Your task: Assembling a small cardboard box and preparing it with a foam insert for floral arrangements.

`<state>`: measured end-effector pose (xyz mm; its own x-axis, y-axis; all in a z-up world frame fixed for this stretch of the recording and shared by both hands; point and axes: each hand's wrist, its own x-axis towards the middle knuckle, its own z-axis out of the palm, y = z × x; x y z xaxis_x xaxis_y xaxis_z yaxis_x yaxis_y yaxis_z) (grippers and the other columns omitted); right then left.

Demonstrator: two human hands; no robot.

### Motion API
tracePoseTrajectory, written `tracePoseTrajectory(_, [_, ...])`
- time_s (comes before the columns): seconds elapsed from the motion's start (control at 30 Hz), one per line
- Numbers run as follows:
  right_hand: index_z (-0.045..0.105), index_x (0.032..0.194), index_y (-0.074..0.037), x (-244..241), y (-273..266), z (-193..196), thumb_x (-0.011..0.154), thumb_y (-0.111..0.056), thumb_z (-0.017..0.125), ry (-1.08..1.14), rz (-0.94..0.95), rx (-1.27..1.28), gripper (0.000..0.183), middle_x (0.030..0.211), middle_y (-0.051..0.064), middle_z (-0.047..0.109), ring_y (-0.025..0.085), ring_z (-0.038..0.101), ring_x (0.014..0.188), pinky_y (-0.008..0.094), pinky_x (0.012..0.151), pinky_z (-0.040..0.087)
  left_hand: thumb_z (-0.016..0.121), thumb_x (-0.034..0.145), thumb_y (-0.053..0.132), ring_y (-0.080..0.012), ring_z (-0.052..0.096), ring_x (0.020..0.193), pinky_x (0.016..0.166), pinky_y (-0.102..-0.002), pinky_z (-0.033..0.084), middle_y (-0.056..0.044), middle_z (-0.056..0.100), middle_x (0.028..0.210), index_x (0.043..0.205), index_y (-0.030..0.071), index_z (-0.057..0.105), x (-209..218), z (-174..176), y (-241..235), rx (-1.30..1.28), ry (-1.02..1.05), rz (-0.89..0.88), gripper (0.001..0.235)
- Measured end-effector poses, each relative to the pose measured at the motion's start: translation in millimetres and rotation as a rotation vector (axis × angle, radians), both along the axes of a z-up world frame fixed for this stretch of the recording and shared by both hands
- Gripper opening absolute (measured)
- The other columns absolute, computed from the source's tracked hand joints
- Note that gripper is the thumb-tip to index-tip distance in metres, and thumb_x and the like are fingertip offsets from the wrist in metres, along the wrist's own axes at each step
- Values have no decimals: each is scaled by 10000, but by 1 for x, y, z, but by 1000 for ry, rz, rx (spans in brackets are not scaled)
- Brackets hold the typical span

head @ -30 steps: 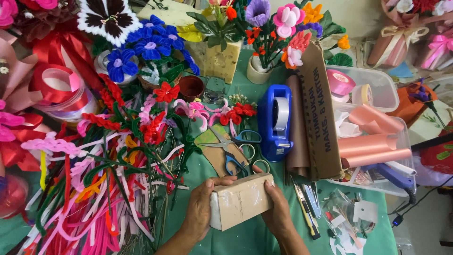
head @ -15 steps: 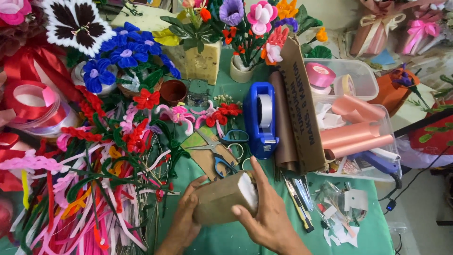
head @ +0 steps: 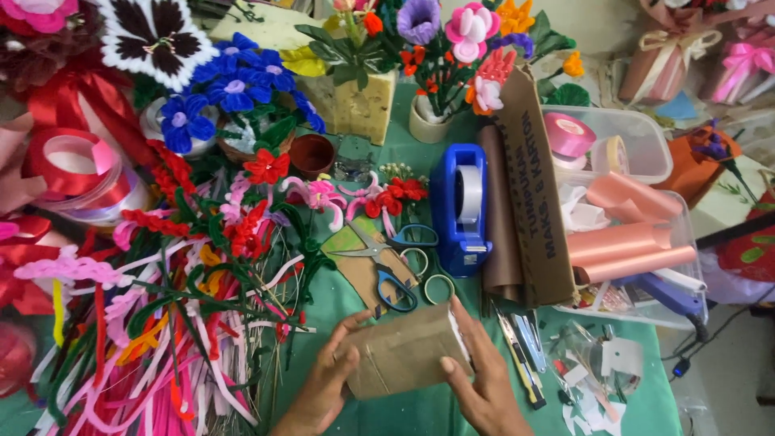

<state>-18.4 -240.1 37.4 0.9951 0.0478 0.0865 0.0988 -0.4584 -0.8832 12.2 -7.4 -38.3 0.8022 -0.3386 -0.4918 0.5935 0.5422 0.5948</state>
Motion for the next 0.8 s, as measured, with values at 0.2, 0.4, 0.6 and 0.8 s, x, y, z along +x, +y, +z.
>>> tracePoseTrajectory(0.2, [492,1547,-340,-11,-29,-10,732,-495,685,466,-196,125,852,1367,91,712,239,692,1234,367,964,558,778,847,395,-220,580,1360,998,-395,641,-31,526,1562,1515,213,479,-22,-28,32,370,-336,-413,754])
tracePoseTrajectory(0.4, [582,1448,-211,-15,-23,27,808,-461,663,74,-82,-141,691,1318,51,698,190,683,1045,291,742,518,865,818,255,-226,453,1457,1097,-402,518,-13,401,1629,1534,231,458,-30,13,17,498,-502,-426,824])
tracePoseTrajectory(0.6, [520,1447,-150,1,5,56,881,-492,596,-16,253,-169,666,1391,109,652,243,701,1106,333,767,571,921,725,287,-154,238,1594,1223,-414,291,69,225,1746,1621,304,268,-28,47,20,782,-572,-468,1109])
tracePoseTrajectory(0.8, [567,1425,-119,60,13,25,977,-574,365,93,349,-126,670,1346,103,694,246,659,1229,418,998,487,806,758,542,-178,609,1357,1025,-377,524,-34,633,1483,1519,192,478,-33,24,30,623,-437,-462,901])
